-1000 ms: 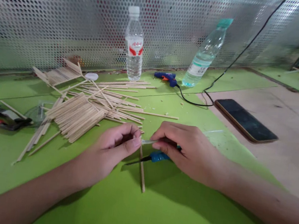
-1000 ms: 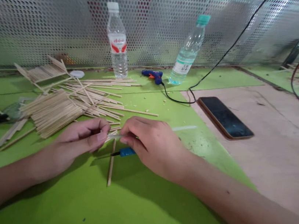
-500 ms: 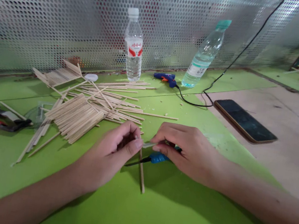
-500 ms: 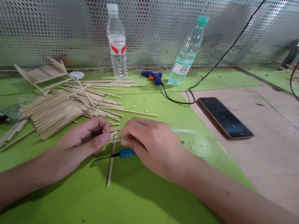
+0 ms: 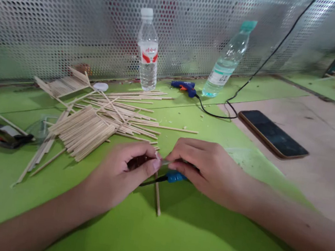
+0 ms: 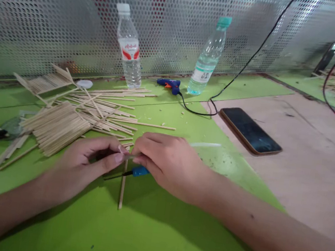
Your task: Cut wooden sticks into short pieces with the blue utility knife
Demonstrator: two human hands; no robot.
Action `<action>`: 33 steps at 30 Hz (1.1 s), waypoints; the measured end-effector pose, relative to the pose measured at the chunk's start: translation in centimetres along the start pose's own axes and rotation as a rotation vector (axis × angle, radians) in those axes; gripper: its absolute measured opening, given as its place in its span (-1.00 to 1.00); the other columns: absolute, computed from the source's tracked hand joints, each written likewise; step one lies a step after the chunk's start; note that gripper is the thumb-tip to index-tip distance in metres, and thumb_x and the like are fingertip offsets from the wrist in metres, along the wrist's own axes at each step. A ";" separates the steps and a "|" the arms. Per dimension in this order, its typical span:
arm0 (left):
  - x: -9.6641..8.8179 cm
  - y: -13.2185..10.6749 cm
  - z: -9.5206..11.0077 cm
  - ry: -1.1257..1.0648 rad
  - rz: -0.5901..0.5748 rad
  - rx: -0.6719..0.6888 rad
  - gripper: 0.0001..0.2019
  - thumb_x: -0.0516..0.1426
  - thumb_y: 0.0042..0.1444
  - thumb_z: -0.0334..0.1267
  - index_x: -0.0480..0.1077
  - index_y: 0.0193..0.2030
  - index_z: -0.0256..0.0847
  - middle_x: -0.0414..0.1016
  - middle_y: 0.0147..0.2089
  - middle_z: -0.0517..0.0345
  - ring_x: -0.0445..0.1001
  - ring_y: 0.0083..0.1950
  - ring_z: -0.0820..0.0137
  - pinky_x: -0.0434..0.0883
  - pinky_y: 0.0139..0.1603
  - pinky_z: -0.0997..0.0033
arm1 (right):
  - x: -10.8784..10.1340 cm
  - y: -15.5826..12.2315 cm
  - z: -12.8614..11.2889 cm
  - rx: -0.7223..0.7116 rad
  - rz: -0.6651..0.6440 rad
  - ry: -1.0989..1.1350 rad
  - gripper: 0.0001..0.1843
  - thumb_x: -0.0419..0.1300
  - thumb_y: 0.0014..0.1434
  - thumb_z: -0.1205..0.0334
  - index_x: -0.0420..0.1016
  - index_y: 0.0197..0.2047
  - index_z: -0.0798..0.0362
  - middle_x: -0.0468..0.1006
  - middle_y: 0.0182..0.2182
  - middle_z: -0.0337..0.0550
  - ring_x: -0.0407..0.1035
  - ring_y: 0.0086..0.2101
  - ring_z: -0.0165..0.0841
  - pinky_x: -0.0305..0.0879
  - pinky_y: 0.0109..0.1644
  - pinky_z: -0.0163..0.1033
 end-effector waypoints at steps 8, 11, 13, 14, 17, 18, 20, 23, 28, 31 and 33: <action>-1.2 0.1 -1.6 -0.177 0.123 -0.186 -0.73 0.14 0.30 -0.02 0.45 -0.32 -0.14 0.36 -0.46 0.28 0.27 -0.47 0.49 0.20 -0.51 0.49 | -0.3 0.1 -0.4 -0.046 0.009 0.021 -0.88 0.13 0.38 0.34 0.50 -0.18 0.05 0.54 -0.26 -0.20 0.39 -0.31 -0.41 0.21 -0.25 -0.30; -1.0 0.1 -1.2 -0.168 0.093 -0.141 -0.75 0.15 0.30 -0.02 0.47 -0.28 -0.12 0.36 -0.46 0.29 0.29 -0.45 0.49 0.23 -0.50 0.52 | -0.3 0.1 -0.1 -0.021 0.012 0.006 -0.90 0.14 0.38 0.31 0.50 -0.17 0.05 0.54 -0.27 -0.21 0.39 -0.31 -0.42 0.21 -0.26 -0.31; -0.7 0.2 -0.9 -0.152 0.069 -0.101 -0.78 0.17 0.29 -0.03 0.49 -0.25 -0.11 0.37 -0.46 0.29 0.29 -0.46 0.50 0.24 -0.51 0.53 | -0.4 0.1 0.1 -0.010 0.018 -0.007 -0.90 0.15 0.38 0.30 0.50 -0.15 0.06 0.54 -0.28 -0.22 0.39 -0.32 -0.43 0.21 -0.26 -0.31; -0.7 0.2 -0.8 -0.147 0.070 -0.086 -0.80 0.18 0.29 -0.05 0.50 -0.24 -0.10 0.38 -0.45 0.29 0.29 -0.47 0.50 0.24 -0.51 0.54 | -0.4 0.1 0.1 -0.009 0.020 -0.009 -0.90 0.15 0.38 0.30 0.50 -0.15 0.06 0.54 -0.28 -0.22 0.40 -0.32 -0.43 0.21 -0.26 -0.31; -0.8 0.2 -0.6 -0.132 0.073 -0.046 -0.85 0.22 0.26 -0.11 0.52 -0.27 -0.10 0.40 -0.45 0.30 0.29 -0.48 0.53 0.22 -0.53 0.56 | -0.4 0.2 0.0 -0.004 0.018 -0.016 -0.91 0.16 0.37 0.32 0.51 -0.15 0.06 0.54 -0.28 -0.23 0.40 -0.33 -0.44 0.21 -0.27 -0.32; -0.8 0.2 -0.5 -0.127 0.073 -0.035 -0.86 0.22 0.25 -0.13 0.53 -0.28 -0.10 0.39 -0.47 0.30 0.28 -0.49 0.53 0.21 -0.54 0.57 | -0.4 0.2 0.0 -0.002 0.019 -0.020 -0.92 0.17 0.36 0.33 0.51 -0.15 0.06 0.54 -0.29 -0.23 0.40 -0.33 -0.44 0.21 -0.28 -0.32; -0.8 0.3 -0.3 -0.124 0.077 -0.024 -0.84 0.21 0.26 -0.12 0.54 -0.28 -0.10 0.39 -0.49 0.30 0.26 -0.51 0.54 0.18 -0.56 0.56 | -0.5 0.2 -0.1 -0.002 0.031 -0.031 -0.91 0.16 0.36 0.33 0.50 -0.16 0.05 0.54 -0.30 -0.23 0.40 -0.34 -0.43 0.21 -0.30 -0.32; -1.0 0.2 -0.5 -0.154 0.097 -0.040 -0.80 0.18 0.29 -0.10 0.54 -0.28 -0.11 0.39 -0.50 0.28 0.26 -0.52 0.51 0.18 -0.58 0.54 | -0.8 0.2 -0.2 -0.001 0.070 -0.051 -0.88 0.14 0.36 0.37 0.50 -0.14 0.05 0.56 -0.26 -0.18 0.42 -0.31 -0.39 0.25 -0.27 -0.29; -1.4 0.1 -0.8 -0.224 0.147 -0.060 -0.82 0.16 0.29 -0.14 0.55 -0.25 -0.11 0.46 -0.43 0.22 0.36 -0.41 0.45 0.25 -0.52 0.50 | -0.9 0.1 -0.4 -0.043 0.103 -0.020 -0.72 0.06 0.31 0.50 0.47 -0.03 0.03 0.57 -0.12 -0.06 0.43 -0.11 -0.27 0.34 -0.09 -0.18; -1.7 0.2 -0.7 -0.202 0.173 -0.048 -0.82 0.17 0.27 -0.16 0.57 -0.28 -0.12 0.43 -0.48 0.23 0.34 -0.45 0.46 0.21 -0.55 0.51 | -1.0 0.2 -0.3 -0.061 0.122 -0.023 -0.68 0.06 0.27 0.54 0.47 -0.03 0.04 0.57 -0.11 -0.05 0.40 -0.08 -0.23 0.34 -0.06 -0.12; -1.9 0.2 -0.5 -0.174 0.198 -0.039 -0.83 0.20 0.25 -0.14 0.58 -0.30 -0.12 0.42 -0.52 0.25 0.30 -0.50 0.48 0.19 -0.57 0.51 | -1.2 0.2 -0.3 -0.072 0.146 -0.037 -0.68 0.07 0.23 0.59 0.48 -0.07 0.06 0.58 -0.15 -0.07 0.39 -0.11 -0.24 0.32 -0.06 -0.11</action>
Point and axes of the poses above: each hand's wrist, its own y-axis towards the middle knuckle, its own x-axis out of the palm, z = x × y, the point moved 8 cm from there along y, towards the middle knuckle
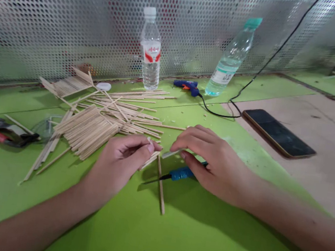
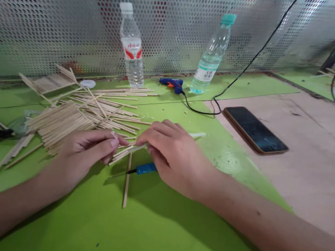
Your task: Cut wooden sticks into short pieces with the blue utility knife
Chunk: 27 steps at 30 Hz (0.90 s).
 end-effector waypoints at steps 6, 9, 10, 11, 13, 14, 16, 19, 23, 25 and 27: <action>-0.4 0.1 0.3 0.023 0.038 0.013 -0.83 0.27 0.20 -0.08 0.57 -0.28 -0.11 0.46 -0.47 0.28 0.31 -0.49 0.50 0.26 -0.53 0.52 | -0.5 0.1 -0.2 -0.037 0.041 -0.003 -0.67 0.13 0.12 0.69 0.50 -0.24 0.06 0.56 -0.21 -0.15 0.35 -0.12 -0.27 0.25 -0.02 -0.13; -0.3 0.0 0.4 0.007 0.017 0.028 -0.81 0.23 0.24 -0.11 0.51 -0.34 -0.13 0.37 -0.50 0.30 0.26 -0.49 0.50 0.23 -0.51 0.50 | -0.7 0.1 -0.2 -0.039 0.054 -0.011 -0.69 0.16 0.12 0.67 0.51 -0.28 0.05 0.55 -0.21 -0.15 0.33 -0.12 -0.27 0.25 -0.03 -0.13; -0.2 -0.1 0.5 -0.004 0.016 0.041 -0.80 0.20 0.27 -0.14 0.49 -0.37 -0.13 0.34 -0.51 0.30 0.24 -0.49 0.50 0.23 -0.50 0.49 | -0.7 0.1 -0.2 -0.038 0.058 -0.013 -0.70 0.16 0.13 0.66 0.51 -0.28 0.05 0.54 -0.22 -0.14 0.33 -0.12 -0.27 0.25 -0.04 -0.14; -0.3 -0.1 0.7 -0.017 0.020 0.059 -0.78 0.17 0.29 -0.19 0.46 -0.40 -0.14 0.31 -0.50 0.29 0.24 -0.47 0.49 0.24 -0.48 0.48 | -0.8 0.1 -0.2 -0.037 0.060 -0.014 -0.70 0.16 0.13 0.66 0.51 -0.28 0.04 0.53 -0.22 -0.13 0.32 -0.13 -0.26 0.25 -0.05 -0.14; -0.4 -0.2 0.9 -0.043 0.044 0.092 -0.73 0.11 0.30 -0.29 0.39 -0.47 -0.16 0.32 -0.44 0.25 0.26 -0.41 0.47 0.28 -0.41 0.46 | -0.8 0.1 -0.2 -0.036 0.061 -0.019 -0.69 0.14 0.13 0.65 0.52 -0.28 0.04 0.51 -0.22 -0.11 0.31 -0.13 -0.25 0.25 -0.08 -0.14; -0.5 -0.2 1.1 -0.050 0.058 0.105 -0.71 0.10 0.28 -0.33 0.36 -0.51 -0.17 0.33 -0.39 0.23 0.29 -0.36 0.45 0.31 -0.36 0.45 | -0.8 0.1 -0.2 -0.033 0.060 -0.023 -0.69 0.13 0.14 0.65 0.51 -0.27 0.04 0.50 -0.23 -0.10 0.31 -0.14 -0.24 0.25 -0.09 -0.13; -0.6 -0.2 1.2 -0.048 0.070 0.111 -0.69 0.09 0.24 -0.39 0.29 -0.56 -0.19 0.35 -0.31 0.19 0.32 -0.27 0.42 0.34 -0.30 0.43 | -0.8 0.2 -0.2 -0.029 0.057 -0.032 -0.69 0.12 0.15 0.64 0.51 -0.27 0.04 0.49 -0.23 -0.09 0.30 -0.15 -0.23 0.24 -0.11 -0.13; -0.4 -0.2 1.2 -0.043 0.047 0.099 -0.69 0.10 0.18 -0.45 0.21 -0.59 -0.20 0.33 -0.33 0.19 0.29 -0.30 0.42 0.32 -0.33 0.43 | -0.9 0.2 -0.2 -0.025 0.054 -0.039 -0.68 0.11 0.14 0.65 0.49 -0.27 0.03 0.50 -0.25 -0.11 0.29 -0.16 -0.23 0.23 -0.11 -0.12; -0.3 -0.3 1.1 -0.060 0.027 0.088 -0.66 0.10 0.11 -0.54 0.11 -0.60 -0.20 0.25 -0.44 0.25 0.21 -0.41 0.48 0.28 -0.42 0.48 | -0.8 0.2 -0.1 -0.015 0.050 -0.041 -0.69 0.12 0.13 0.66 0.47 -0.27 0.03 0.52 -0.27 -0.13 0.28 -0.17 -0.24 0.21 -0.11 -0.13; -0.3 -0.4 1.0 -0.058 0.028 0.082 -0.65 0.11 0.08 -0.55 0.08 -0.62 -0.20 0.23 -0.49 0.27 0.21 -0.45 0.49 0.30 -0.42 0.49 | -0.7 0.2 -0.1 -0.018 0.045 -0.034 -0.70 0.12 0.14 0.65 0.46 -0.27 0.03 0.54 -0.28 -0.15 0.29 -0.17 -0.24 0.21 -0.10 -0.13; -0.2 -0.4 0.9 -0.051 0.028 0.076 -0.63 0.12 0.09 -0.54 0.07 -0.61 -0.19 0.20 -0.54 0.29 0.20 -0.48 0.51 0.31 -0.44 0.50 | -0.6 0.2 -0.1 -0.017 0.044 -0.022 -0.71 0.12 0.15 0.64 0.45 -0.27 0.03 0.54 -0.30 -0.17 0.29 -0.18 -0.25 0.20 -0.09 -0.13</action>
Point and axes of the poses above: each hand's wrist, its own y-axis towards the middle knuckle, its own x-axis out of the palm, z = x × y, the point moved 8 cm from there along y, towards the middle knuckle
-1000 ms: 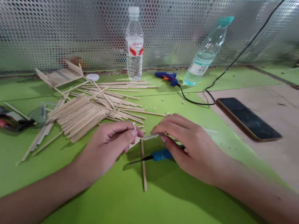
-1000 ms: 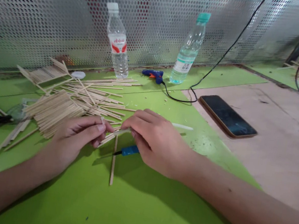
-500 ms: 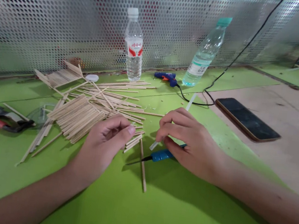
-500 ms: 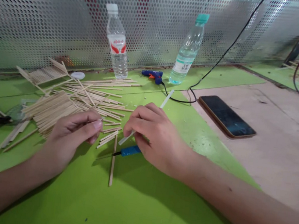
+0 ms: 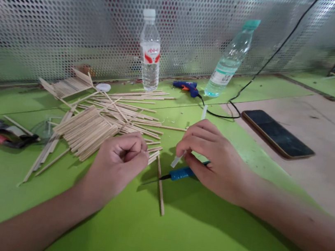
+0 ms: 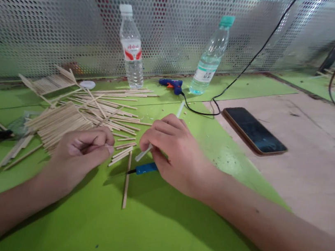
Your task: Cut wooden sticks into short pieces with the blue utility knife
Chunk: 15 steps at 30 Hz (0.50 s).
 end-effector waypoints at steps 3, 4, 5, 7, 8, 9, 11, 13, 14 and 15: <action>-0.1 0.0 -0.3 0.005 0.016 -0.029 -0.67 0.18 0.14 -0.46 0.13 -0.54 -0.17 0.26 -0.52 0.32 0.19 -0.51 0.54 0.26 -0.53 0.54 | 0.1 0.1 0.1 0.016 -0.005 0.020 -0.70 0.11 0.13 0.66 0.40 -0.30 0.03 0.54 -0.32 -0.19 0.28 -0.19 -0.26 0.19 -0.10 -0.15; -0.1 0.0 -0.4 -0.003 0.020 -0.042 -0.70 0.20 0.16 -0.41 0.17 -0.49 -0.16 0.31 -0.50 0.32 0.22 -0.51 0.54 0.26 -0.54 0.55 | 0.1 0.1 0.1 0.023 -0.010 0.024 -0.69 0.10 0.12 0.66 0.39 -0.31 0.03 0.53 -0.33 -0.19 0.27 -0.19 -0.27 0.18 -0.11 -0.16; -0.1 0.1 -0.5 -0.017 0.022 -0.056 -0.75 0.22 0.18 -0.37 0.21 -0.43 -0.15 0.37 -0.47 0.31 0.27 -0.51 0.54 0.29 -0.54 0.55 | 0.1 0.1 0.1 0.029 -0.016 0.026 -0.69 0.09 0.12 0.66 0.38 -0.33 0.03 0.53 -0.33 -0.19 0.27 -0.20 -0.27 0.17 -0.11 -0.16; -0.1 0.0 -0.5 -0.052 0.014 -0.079 -0.88 0.21 0.22 -0.29 0.31 -0.26 -0.12 0.44 -0.45 0.30 0.38 -0.49 0.49 0.37 -0.53 0.53 | 0.2 0.1 0.1 0.036 -0.030 0.023 -0.70 0.07 0.13 0.65 0.36 -0.34 0.02 0.52 -0.33 -0.18 0.26 -0.21 -0.27 0.16 -0.12 -0.16; -0.1 0.0 -0.6 -0.057 0.008 -0.095 -0.90 0.19 0.24 -0.28 0.34 -0.15 -0.10 0.46 -0.47 0.31 0.41 -0.50 0.47 0.39 -0.54 0.52 | 0.2 0.1 0.1 0.040 -0.034 0.021 -0.70 0.06 0.14 0.65 0.36 -0.34 0.02 0.52 -0.33 -0.18 0.26 -0.22 -0.27 0.16 -0.13 -0.16; 0.0 0.0 -0.7 -0.050 0.003 -0.116 -0.85 0.17 0.26 -0.27 0.34 -0.05 -0.07 0.46 -0.50 0.32 0.41 -0.53 0.46 0.39 -0.57 0.52 | 0.2 0.2 0.1 0.044 -0.038 0.021 -0.70 0.06 0.15 0.64 0.35 -0.34 0.02 0.52 -0.33 -0.17 0.27 -0.22 -0.27 0.15 -0.13 -0.16; -0.1 -0.1 -1.0 -0.013 0.006 -0.155 -0.75 0.14 0.29 -0.27 0.31 0.08 -0.04 0.43 -0.56 0.36 0.33 -0.62 0.48 0.30 -0.66 0.57 | 0.2 0.2 0.0 0.055 -0.039 0.021 -0.72 0.06 0.17 0.62 0.34 -0.34 0.01 0.51 -0.33 -0.17 0.27 -0.23 -0.27 0.15 -0.14 -0.16; -0.3 -0.2 -1.2 0.009 0.025 -0.177 -0.72 0.13 0.29 -0.27 0.29 0.11 -0.03 0.40 -0.58 0.38 0.27 -0.65 0.50 0.21 -0.69 0.60 | 0.1 0.2 0.0 0.071 -0.036 0.019 -0.74 0.08 0.18 0.60 0.33 -0.32 0.02 0.50 -0.33 -0.16 0.27 -0.24 -0.27 0.16 -0.15 -0.17; -0.4 -0.2 -1.3 0.001 0.035 -0.179 -0.73 0.13 0.29 -0.28 0.29 0.11 -0.04 0.38 -0.58 0.37 0.26 -0.64 0.50 0.20 -0.68 0.60 | 0.1 0.2 0.1 0.080 -0.035 0.017 -0.76 0.10 0.17 0.58 0.33 -0.31 0.01 0.49 -0.33 -0.16 0.27 -0.24 -0.27 0.16 -0.16 -0.17; -0.4 -0.1 -1.4 -0.019 0.043 -0.175 -0.75 0.12 0.29 -0.28 0.28 0.10 -0.04 0.36 -0.57 0.37 0.26 -0.62 0.50 0.20 -0.66 0.59 | 0.1 0.1 0.1 0.089 -0.035 0.014 -0.77 0.11 0.16 0.57 0.32 -0.30 0.01 0.49 -0.34 -0.16 0.27 -0.25 -0.27 0.16 -0.17 -0.17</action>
Point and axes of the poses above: each hand's wrist, its own y-axis towards the middle knuckle, its own x-axis out of the palm, z = x × y, the point moved 8 cm from there along y, towards the middle knuckle
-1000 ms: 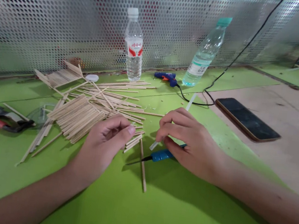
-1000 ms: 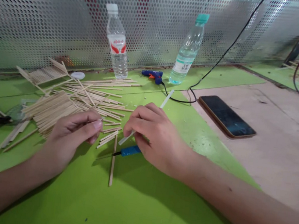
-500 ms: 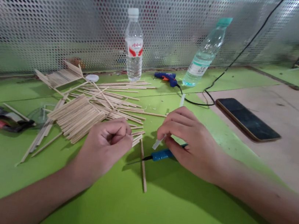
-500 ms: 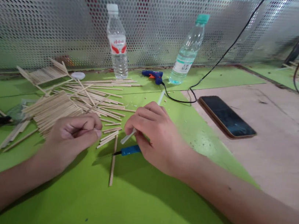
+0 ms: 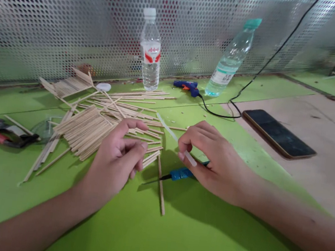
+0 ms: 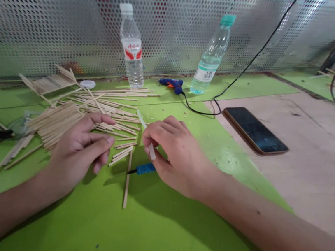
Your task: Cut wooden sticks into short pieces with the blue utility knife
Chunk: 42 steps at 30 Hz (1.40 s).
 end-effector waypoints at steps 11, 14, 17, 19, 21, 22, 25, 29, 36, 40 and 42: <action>0.1 0.1 1.1 -0.100 0.019 0.122 -0.81 0.12 0.23 -0.40 0.30 -0.05 -0.09 0.48 -0.23 0.23 0.43 -0.26 0.45 0.38 -0.35 0.50 | -0.5 -0.4 0.6 0.064 0.070 0.016 -0.78 0.16 0.21 0.50 0.24 -0.30 0.00 0.35 -0.41 -0.25 0.22 -0.36 -0.37 0.14 -0.32 -0.25; 0.1 0.1 1.3 -0.028 0.032 0.125 -0.78 0.24 0.19 -0.32 0.34 -0.05 -0.11 0.53 -0.18 0.19 0.51 -0.18 0.39 0.44 -0.30 0.46 | -0.5 -0.5 0.9 0.081 0.084 0.023 -0.75 0.16 0.18 0.53 0.22 -0.33 -0.01 0.33 -0.42 -0.26 0.22 -0.37 -0.38 0.13 -0.35 -0.26; 0.0 0.2 1.2 0.028 0.028 0.140 -0.72 0.30 0.14 -0.26 0.37 -0.04 -0.12 0.57 -0.20 0.17 0.54 -0.20 0.35 0.47 -0.32 0.42 | -0.6 -0.5 1.0 0.089 0.101 0.008 -0.72 0.16 0.16 0.53 0.19 -0.36 -0.02 0.31 -0.45 -0.27 0.21 -0.39 -0.38 0.12 -0.37 -0.27; 0.0 0.2 1.2 0.053 0.027 0.159 -0.69 0.32 0.13 -0.24 0.38 -0.01 -0.12 0.58 -0.22 0.18 0.56 -0.24 0.35 0.48 -0.33 0.41 | -0.6 -0.5 0.9 0.089 0.103 0.000 -0.71 0.16 0.16 0.53 0.17 -0.38 -0.02 0.30 -0.46 -0.27 0.20 -0.40 -0.38 0.11 -0.38 -0.27; 0.0 0.2 1.2 0.063 0.021 0.178 -0.68 0.32 0.14 -0.27 0.38 0.01 -0.10 0.58 -0.25 0.20 0.56 -0.27 0.36 0.48 -0.34 0.42 | -0.6 -0.4 0.9 0.084 0.106 -0.001 -0.70 0.15 0.17 0.54 0.16 -0.39 -0.02 0.30 -0.47 -0.27 0.20 -0.40 -0.38 0.11 -0.38 -0.27; 0.1 0.1 1.2 0.064 0.016 0.185 -0.68 0.31 0.14 -0.29 0.38 0.02 -0.09 0.58 -0.27 0.22 0.56 -0.28 0.37 0.48 -0.35 0.42 | -0.7 -0.4 0.8 0.080 0.108 0.001 -0.70 0.14 0.16 0.55 0.16 -0.39 -0.03 0.30 -0.46 -0.27 0.21 -0.39 -0.37 0.11 -0.37 -0.27; 0.2 0.0 1.2 0.055 -0.007 0.184 -0.67 0.30 0.14 -0.37 0.38 0.01 -0.05 0.57 -0.29 0.27 0.55 -0.29 0.40 0.48 -0.36 0.45 | -0.6 -0.4 0.8 0.074 0.107 0.004 -0.69 0.14 0.15 0.58 0.16 -0.38 -0.03 0.31 -0.45 -0.27 0.21 -0.37 -0.37 0.12 -0.35 -0.28; 0.4 -0.1 0.9 0.035 -0.037 0.158 -0.67 0.28 0.14 -0.42 0.38 -0.01 -0.02 0.55 -0.30 0.30 0.53 -0.30 0.43 0.47 -0.36 0.47 | -0.5 -0.4 0.9 0.071 0.092 0.008 -0.68 0.15 0.13 0.59 0.18 -0.37 -0.02 0.32 -0.44 -0.27 0.21 -0.36 -0.37 0.12 -0.34 -0.28; 0.5 0.0 0.8 0.046 -0.048 0.120 -0.67 0.29 0.15 -0.37 0.38 0.01 -0.02 0.55 -0.29 0.29 0.52 -0.29 0.43 0.47 -0.34 0.47 | -0.8 -0.5 0.9 0.091 0.115 0.019 -0.69 0.17 0.15 0.56 0.18 -0.39 -0.02 0.30 -0.45 -0.30 0.22 -0.39 -0.40 0.12 -0.35 -0.28; 0.5 0.1 1.1 0.068 -0.036 0.130 -0.75 0.29 0.17 -0.32 0.41 -0.04 -0.07 0.53 -0.27 0.27 0.50 -0.28 0.45 0.45 -0.36 0.49 | -0.7 -0.7 1.5 0.171 0.110 0.030 -0.76 0.20 0.25 0.41 0.23 -0.37 -0.01 0.32 -0.48 -0.34 0.22 -0.46 -0.44 0.13 -0.39 -0.29; 0.6 0.1 1.3 0.066 -0.037 0.152 -0.82 0.28 0.19 -0.29 0.44 -0.08 -0.09 0.52 -0.26 0.26 0.47 -0.30 0.47 0.43 -0.38 0.52 | -0.6 -0.7 1.9 0.210 0.100 0.042 -0.82 0.20 0.30 0.31 0.27 -0.32 -0.01 0.34 -0.50 -0.36 0.23 -0.48 -0.45 0.12 -0.41 -0.29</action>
Point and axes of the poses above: each hand's wrist, its own y-axis towards the middle knuckle, its own x-axis out of the palm, z = x × y, the point moved 8 cm from there along y, towards the middle knuckle
